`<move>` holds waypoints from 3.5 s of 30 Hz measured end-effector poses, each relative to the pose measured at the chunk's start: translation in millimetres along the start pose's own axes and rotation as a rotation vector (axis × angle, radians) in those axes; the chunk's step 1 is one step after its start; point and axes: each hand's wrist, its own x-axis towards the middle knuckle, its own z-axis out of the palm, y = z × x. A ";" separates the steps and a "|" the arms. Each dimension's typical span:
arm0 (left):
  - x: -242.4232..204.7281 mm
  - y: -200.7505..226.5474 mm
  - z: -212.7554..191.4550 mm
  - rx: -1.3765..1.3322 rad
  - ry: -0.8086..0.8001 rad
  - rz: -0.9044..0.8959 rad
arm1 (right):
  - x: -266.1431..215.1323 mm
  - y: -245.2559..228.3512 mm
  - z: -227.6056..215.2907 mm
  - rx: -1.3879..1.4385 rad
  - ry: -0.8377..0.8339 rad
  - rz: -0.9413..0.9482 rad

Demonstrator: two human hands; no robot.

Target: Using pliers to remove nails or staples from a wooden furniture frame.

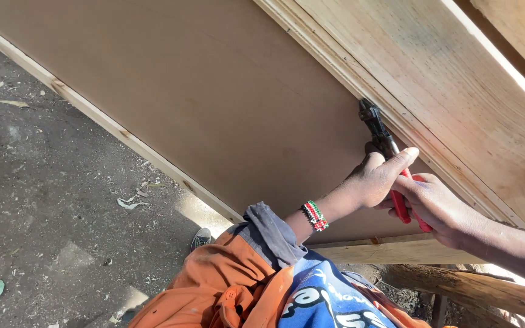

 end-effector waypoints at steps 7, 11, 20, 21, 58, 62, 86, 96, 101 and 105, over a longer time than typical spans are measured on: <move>-6.7 3.4 8.0 -0.074 0.090 -0.012 | -0.5 -1.1 5.7 0.006 0.043 -0.019; 15.8 -17.0 6.6 -0.103 0.055 -0.005 | 5.8 6.5 5.0 -0.032 0.045 -0.056; -2.5 5.5 2.1 0.027 0.084 0.010 | 42.8 26.5 4.0 -0.059 0.153 -0.129; -2.5 3.9 3.0 0.052 0.114 0.004 | 44.8 29.4 4.0 -0.087 0.150 -0.143; -87.5 -4.1 -20.1 0.278 0.322 -0.110 | 50.7 84.0 84.5 0.043 -0.304 -0.380; -70.7 -41.6 -27.9 0.324 0.388 -0.156 | 48.2 97.0 94.6 0.099 -0.382 -0.359; -39.8 -70.6 -91.8 0.151 0.428 0.388 | 35.5 29.1 101.2 -0.173 -0.341 -0.472; -2.5 18.0 -127.7 -0.022 0.194 0.511 | 34.1 -74.9 91.7 -0.300 -0.075 -0.307; 13.7 34.9 -132.0 -0.097 0.161 0.475 | 36.8 -101.2 86.7 -0.427 -0.022 -0.197; 22.1 32.3 -134.9 -0.120 0.144 0.440 | 35.2 -104.4 85.5 -0.424 0.010 -0.162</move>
